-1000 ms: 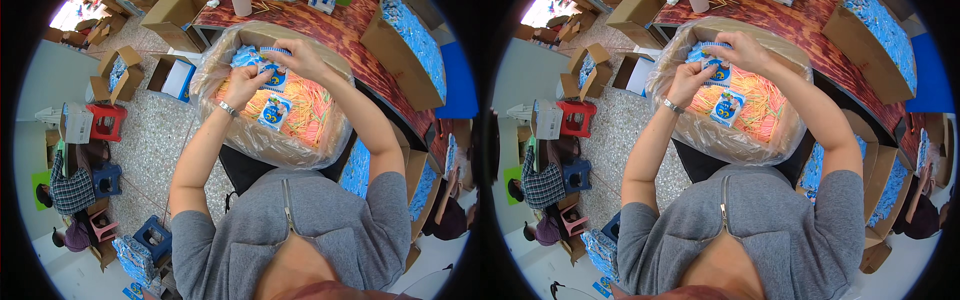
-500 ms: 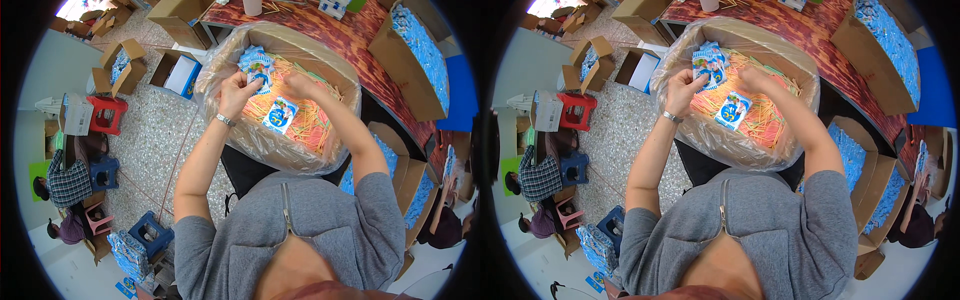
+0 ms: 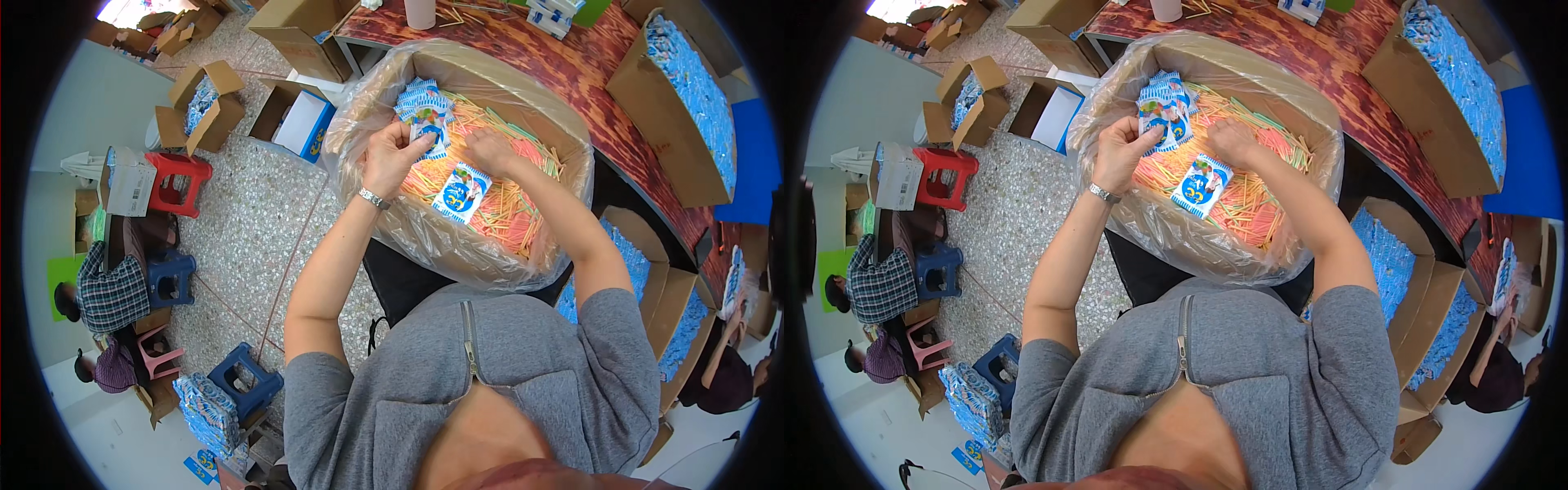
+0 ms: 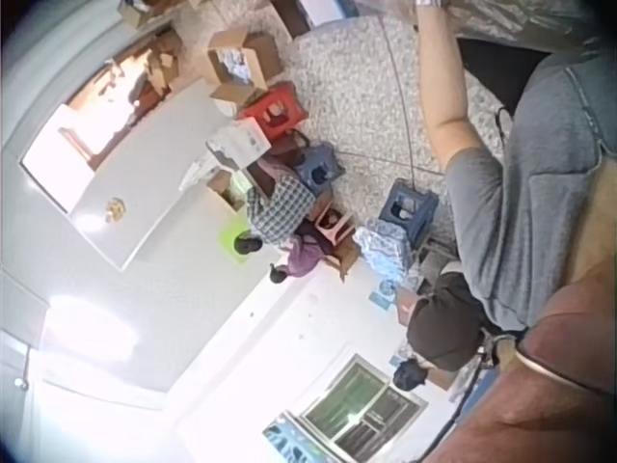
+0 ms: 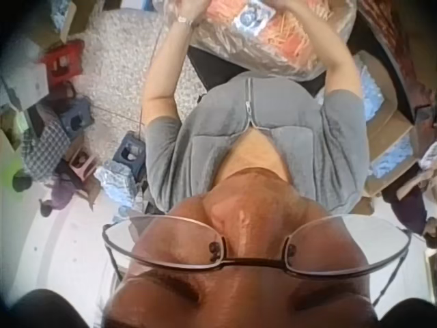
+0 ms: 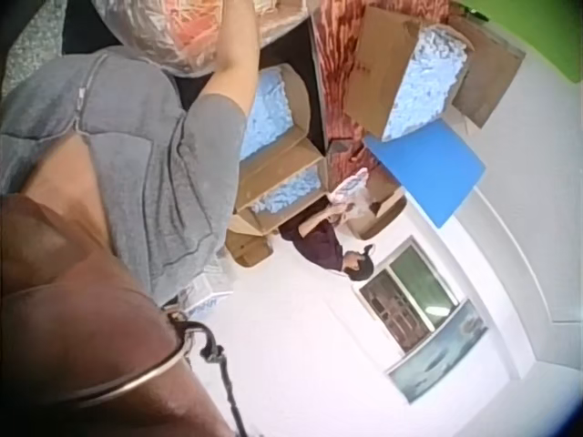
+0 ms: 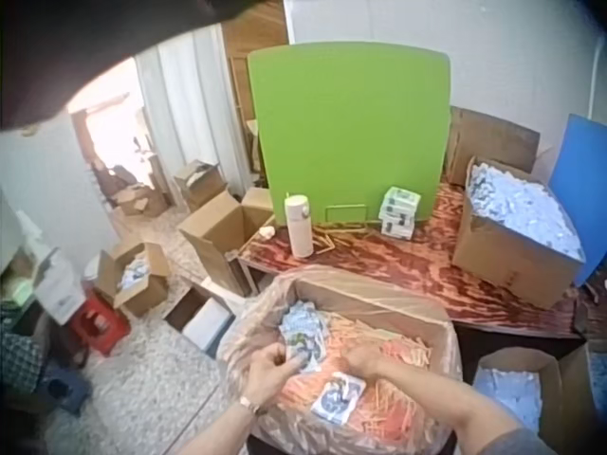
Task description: Packing small packages into a box with protective shredded paper filler.
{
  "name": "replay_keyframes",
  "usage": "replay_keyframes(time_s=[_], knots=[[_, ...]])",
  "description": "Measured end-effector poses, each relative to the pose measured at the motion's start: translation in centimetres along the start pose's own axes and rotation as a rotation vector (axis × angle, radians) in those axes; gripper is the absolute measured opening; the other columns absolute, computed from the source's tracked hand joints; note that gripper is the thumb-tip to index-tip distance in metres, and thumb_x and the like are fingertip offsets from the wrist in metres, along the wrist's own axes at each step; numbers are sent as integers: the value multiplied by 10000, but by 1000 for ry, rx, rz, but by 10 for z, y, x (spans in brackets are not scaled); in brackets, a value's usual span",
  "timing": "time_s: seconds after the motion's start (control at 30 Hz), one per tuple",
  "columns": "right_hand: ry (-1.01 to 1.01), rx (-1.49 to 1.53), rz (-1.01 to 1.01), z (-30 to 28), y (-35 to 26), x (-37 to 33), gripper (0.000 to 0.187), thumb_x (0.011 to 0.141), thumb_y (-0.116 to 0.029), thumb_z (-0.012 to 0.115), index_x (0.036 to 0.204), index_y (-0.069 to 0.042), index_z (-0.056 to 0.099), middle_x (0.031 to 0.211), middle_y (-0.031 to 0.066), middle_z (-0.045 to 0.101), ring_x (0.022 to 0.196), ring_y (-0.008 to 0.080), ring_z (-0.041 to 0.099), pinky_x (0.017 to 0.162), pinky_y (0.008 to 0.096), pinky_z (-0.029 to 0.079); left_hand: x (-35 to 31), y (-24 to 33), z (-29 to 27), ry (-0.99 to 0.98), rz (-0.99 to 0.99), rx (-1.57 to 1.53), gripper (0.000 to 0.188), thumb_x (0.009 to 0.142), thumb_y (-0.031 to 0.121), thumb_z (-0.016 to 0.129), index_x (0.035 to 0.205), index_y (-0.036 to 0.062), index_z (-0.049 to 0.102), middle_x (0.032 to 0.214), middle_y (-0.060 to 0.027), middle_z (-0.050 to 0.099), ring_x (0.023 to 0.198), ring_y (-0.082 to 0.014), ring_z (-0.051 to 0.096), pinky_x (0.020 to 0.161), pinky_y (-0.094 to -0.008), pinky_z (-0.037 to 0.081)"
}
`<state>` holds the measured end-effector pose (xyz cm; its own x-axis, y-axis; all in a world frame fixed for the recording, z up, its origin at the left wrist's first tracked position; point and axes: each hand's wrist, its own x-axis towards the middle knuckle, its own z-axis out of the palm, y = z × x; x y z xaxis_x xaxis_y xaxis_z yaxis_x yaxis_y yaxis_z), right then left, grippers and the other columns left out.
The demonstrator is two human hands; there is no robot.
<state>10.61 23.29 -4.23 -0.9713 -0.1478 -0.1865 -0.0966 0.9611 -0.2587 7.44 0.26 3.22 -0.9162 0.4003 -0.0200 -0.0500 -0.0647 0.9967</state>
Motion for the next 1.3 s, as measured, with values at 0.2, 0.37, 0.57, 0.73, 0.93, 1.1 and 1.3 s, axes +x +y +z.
replay_keyframes(time_s=[0.2, 0.37, 0.57, 0.73, 0.93, 1.1, 1.3], knots=[[81, 279, -65, -50, 10, -11, 269, 958, -286, 509, 967, -19, 542, 905, 106, 646, 881, 288, 626, 770, 418, 508, -7, 8, 2, -3, -2, 80, 165, 812, 127, 754, 821, 16, 632, 743, 13, 629, 638, -22, 535, 554, -184, 449], [-193, 1386, -62, -73, 13, -34, 224, 980, -313, 520, 983, -89, 536, 738, -34, 557, 651, 57, 577, 535, 196, 455, -1, 2, 9, 70, 48, 136, 166, 833, 138, 729, 800, 11, 627, 705, 23, 604, 613, -20, 518, 520, -187, 432], [-551, 1552, -14, -82, -27, -61, 247, 987, -299, 503, 1023, -56, 517, 735, -24, 541, 621, 45, 550, 473, 174, 414, 17, 13, 42, 270, 279, 433, 282, 801, 228, 750, 727, -5, 608, 600, 11, 557, 535, -45, 475, 477, -242, 400], [-538, 1669, -57, -61, -35, -60, 271, 977, -321, 524, 1031, -55, 526, 758, -24, 524, 659, 43, 540, 487, 163, 393, 5, 0, 60, 233, 393, 453, 259, 782, 215, 762, 721, 12, 613, 579, -25, 553, 513, -73, 472, 477, -253, 402], [-357, 1236, -34, -113, -50, -83, 283, 975, -328, 528, 1087, -68, 532, 735, -19, 537, 608, 44, 522, 493, 188, 413, -4, 3, 35, 208, 326, 372, 216, 784, 169, 760, 741, 18, 611, 589, -8, 558, 535, -53, 484, 493, -231, 399], [15, 621, -256, -204, -61, -94, 278, 984, -275, 491, 1201, -100, 489, 750, 33, 576, 637, 100, 581, 566, 279, 461, -16, 15, 26, 218, 484, 489, 257, 729, 158, 798, 739, 31, 575, 623, -60, 541, 531, -152, 509, 505, -299, 413], [14, 191, -476, -212, -67, -66, 457, 929, -194, 537, 1345, -69, 396, 809, 180, 624, 741, 333, 619, 676, 428, 457, -19, 24, 32, 219, 643, 580, 252, 713, 123, 796, 754, 32, 565, 647, -80, 539, 558, -212, 532, 515, -330, 429]])
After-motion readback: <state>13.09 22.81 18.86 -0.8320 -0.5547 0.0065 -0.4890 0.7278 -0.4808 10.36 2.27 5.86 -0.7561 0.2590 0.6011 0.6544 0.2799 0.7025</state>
